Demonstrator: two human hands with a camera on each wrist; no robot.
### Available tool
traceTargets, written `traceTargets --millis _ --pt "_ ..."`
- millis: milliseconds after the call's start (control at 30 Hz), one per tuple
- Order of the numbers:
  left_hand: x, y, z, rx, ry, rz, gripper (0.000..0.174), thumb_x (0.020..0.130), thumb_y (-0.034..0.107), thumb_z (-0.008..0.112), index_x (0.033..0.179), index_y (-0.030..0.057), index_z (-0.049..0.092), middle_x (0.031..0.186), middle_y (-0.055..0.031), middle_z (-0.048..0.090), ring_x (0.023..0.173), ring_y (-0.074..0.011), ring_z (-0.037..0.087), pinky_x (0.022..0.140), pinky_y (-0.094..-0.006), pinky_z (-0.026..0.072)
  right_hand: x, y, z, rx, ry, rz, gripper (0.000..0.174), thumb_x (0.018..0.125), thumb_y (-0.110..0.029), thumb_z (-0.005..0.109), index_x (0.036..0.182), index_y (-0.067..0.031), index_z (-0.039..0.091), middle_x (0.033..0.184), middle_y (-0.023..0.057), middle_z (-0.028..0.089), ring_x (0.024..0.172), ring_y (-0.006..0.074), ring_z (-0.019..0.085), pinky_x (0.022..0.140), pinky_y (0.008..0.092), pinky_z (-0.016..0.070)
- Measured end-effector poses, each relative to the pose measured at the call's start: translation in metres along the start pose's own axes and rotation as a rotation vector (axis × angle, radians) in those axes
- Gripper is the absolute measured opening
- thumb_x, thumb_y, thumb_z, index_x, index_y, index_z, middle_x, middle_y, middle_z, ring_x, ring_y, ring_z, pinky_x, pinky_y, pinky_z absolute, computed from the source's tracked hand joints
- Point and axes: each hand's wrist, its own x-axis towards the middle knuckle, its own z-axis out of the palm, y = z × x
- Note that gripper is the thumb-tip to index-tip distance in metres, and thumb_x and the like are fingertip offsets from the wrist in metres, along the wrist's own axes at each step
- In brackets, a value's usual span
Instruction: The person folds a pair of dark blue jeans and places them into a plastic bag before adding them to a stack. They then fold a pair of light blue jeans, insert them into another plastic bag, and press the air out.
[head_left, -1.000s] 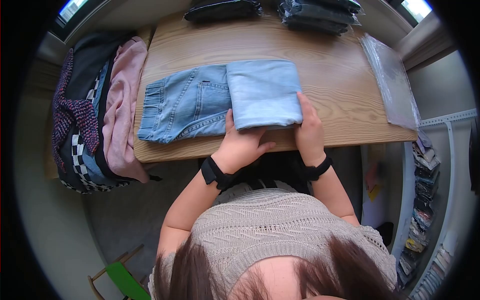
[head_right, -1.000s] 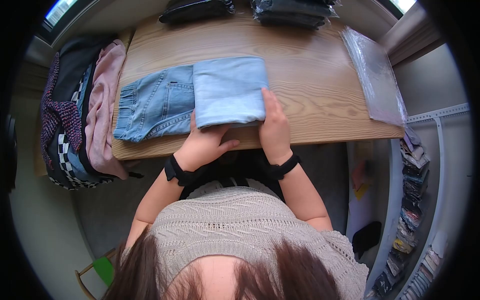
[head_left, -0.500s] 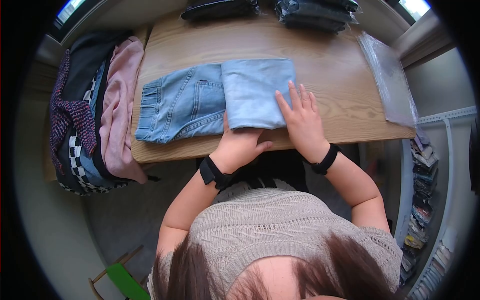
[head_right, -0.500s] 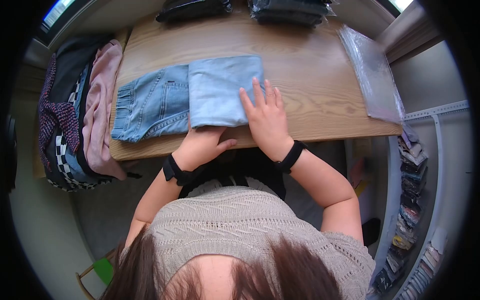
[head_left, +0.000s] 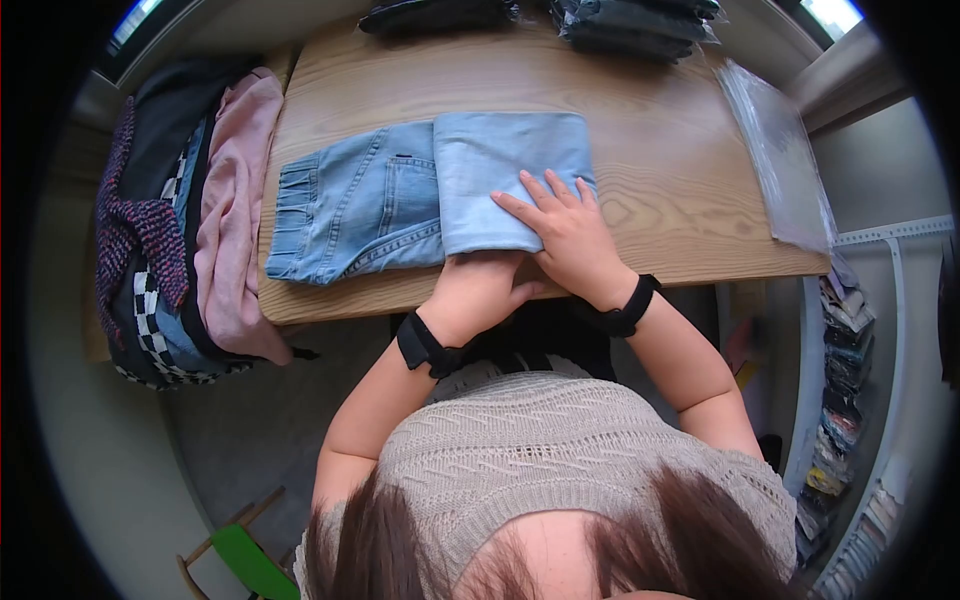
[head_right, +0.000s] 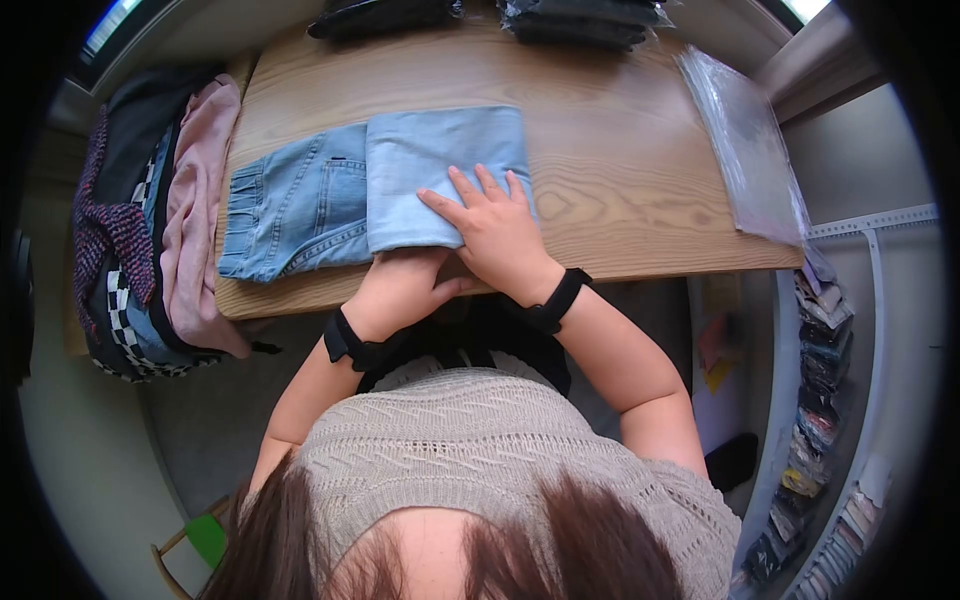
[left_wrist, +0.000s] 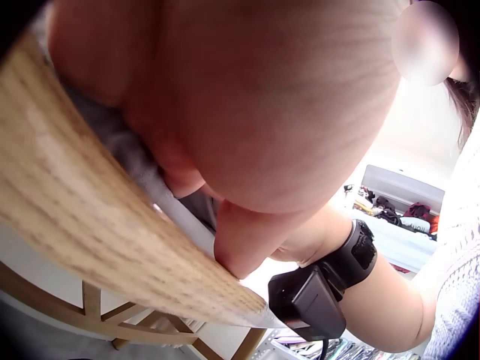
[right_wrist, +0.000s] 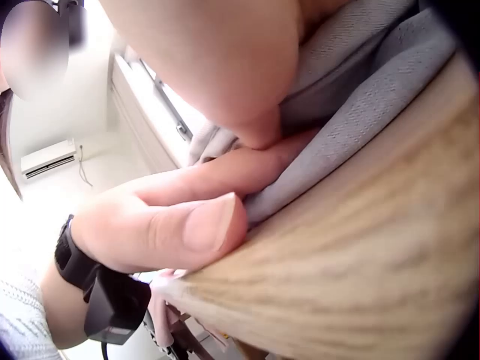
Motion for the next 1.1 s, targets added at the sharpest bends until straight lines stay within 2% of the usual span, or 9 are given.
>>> traceTargets --millis 400,500,567,600,700,833,900,967,1100 --pt "-0.028 0.0 -0.034 -0.057 -0.007 0.075 0.055 0.083 0.026 0.066 0.133 0.0082 0.049 0.133 -0.0184 0.049 0.126 -0.0377 0.041 0.104 -0.0458 0.0315 0.002 -0.005 0.001 -0.017 -0.049 0.006 0.064 0.081 -0.019 0.063 0.14 -0.0302 0.042 0.142 0.0157 0.043 0.13 0.0405 0.04 0.104 0.0612 0.026" --pt "-0.024 -0.001 -0.025 0.022 0.07 0.066 0.057 0.084 0.027 0.066 0.136 0.0118 0.047 0.14 -0.0183 0.042 0.13 -0.037 0.037 0.106 -0.0472 0.0283 0.004 0.003 0.001 0.083 0.066 0.039 0.053 0.086 -0.023 0.064 0.136 -0.0242 0.048 0.13 0.0161 0.055 0.122 0.0332 0.05 0.102 0.05 0.0341" --pt "-0.021 0.002 -0.021 0.053 0.113 0.073 0.058 0.084 0.028 0.065 0.137 0.0141 0.046 0.143 -0.0184 0.039 0.132 -0.0362 0.035 0.106 -0.0478 0.027 0.0 0.015 -0.01 1.049 0.279 0.35 0.038 0.095 -0.024 0.056 0.132 -0.0148 0.052 0.12 0.0129 0.061 0.113 0.0228 0.055 0.097 0.0327 0.0388" --pt "-0.02 0.004 -0.02 0.105 0.103 0.052 0.059 0.084 0.03 0.065 0.138 0.0161 0.045 0.145 -0.0187 0.035 0.134 -0.0352 0.033 0.106 -0.0475 0.0267 -0.007 0.026 -0.015 1.141 0.342 0.465 0.037 0.1 -0.029 0.05 0.127 -0.0048 0.053 0.115 0.0094 0.062 0.106 0.016 0.055 0.09 0.0231 0.0401" --pt "-0.018 0.007 -0.014 0.183 0.088 0.035 0.059 0.086 0.034 0.064 0.139 0.0202 0.044 0.149 -0.0192 0.03 0.137 -0.0337 0.029 0.106 -0.0469 0.0253 -0.024 0.041 -0.021 1.597 0.831 0.623 0.037 0.1 -0.025 0.049 0.125 0.0025 0.05 0.12 0.0068 0.058 0.106 0.0151 0.055 0.091 0.0297 0.0442" --pt "-0.016 0.009 -0.01 0.22 0.056 -0.016 0.055 0.088 0.037 0.06 0.14 0.0231 0.044 0.151 -0.0182 0.026 0.139 -0.0336 0.024 0.107 -0.0475 0.0228 -0.068 0.066 -0.021 1.666 0.869 0.817 0.033 0.098 -0.019 0.052 0.126 -0.0017 0.049 0.119 0.0089 0.058 0.111 0.0208 0.056 0.097 0.036 0.045" --pt "-0.015 0.01 -0.011 0.262 0.057 -0.052 0.055 0.089 0.037 0.059 0.14 0.0233 0.044 0.151 -0.0175 0.027 0.14 -0.0341 0.023 0.108 -0.048 0.0216 -0.094 0.085 -0.01 1.823 0.711 1.078 0.028 0.098 -0.016 0.052 0.122 -0.0017 0.051 0.12 0.0104 0.058 0.112 0.0218 0.056 0.096 0.0376 0.0472" --pt "-0.014 0.011 -0.014 0.25 0.04 -0.053 0.054 0.09 0.037 0.058 0.14 0.0234 0.045 0.151 -0.0165 0.027 0.14 -0.0347 0.022 0.108 -0.0488 0.0205 -0.114 0.101 -0.016 1.92 0.638 0.996 0.025 0.098 -0.017 0.051 0.117 -0.0005 0.052 0.118 0.013 0.06 0.108 0.0231 0.059 0.093 0.0376 0.0501" --pt "-0.017 0.009 -0.021 0.252 0.022 -0.082 0.052 0.089 0.035 0.059 0.138 0.0228 0.048 0.152 -0.0139 0.027 0.14 -0.0351 0.021 0.108 -0.0499 0.0202 -0.125 0.116 -0.072 1.495 -0.238 1.06 0.036 0.099 -0.032 0.048 0.105 0.0006 0.062 0.102 0.0136 0.067 0.087 0.0202 0.068 0.076 0.03 0.0548"
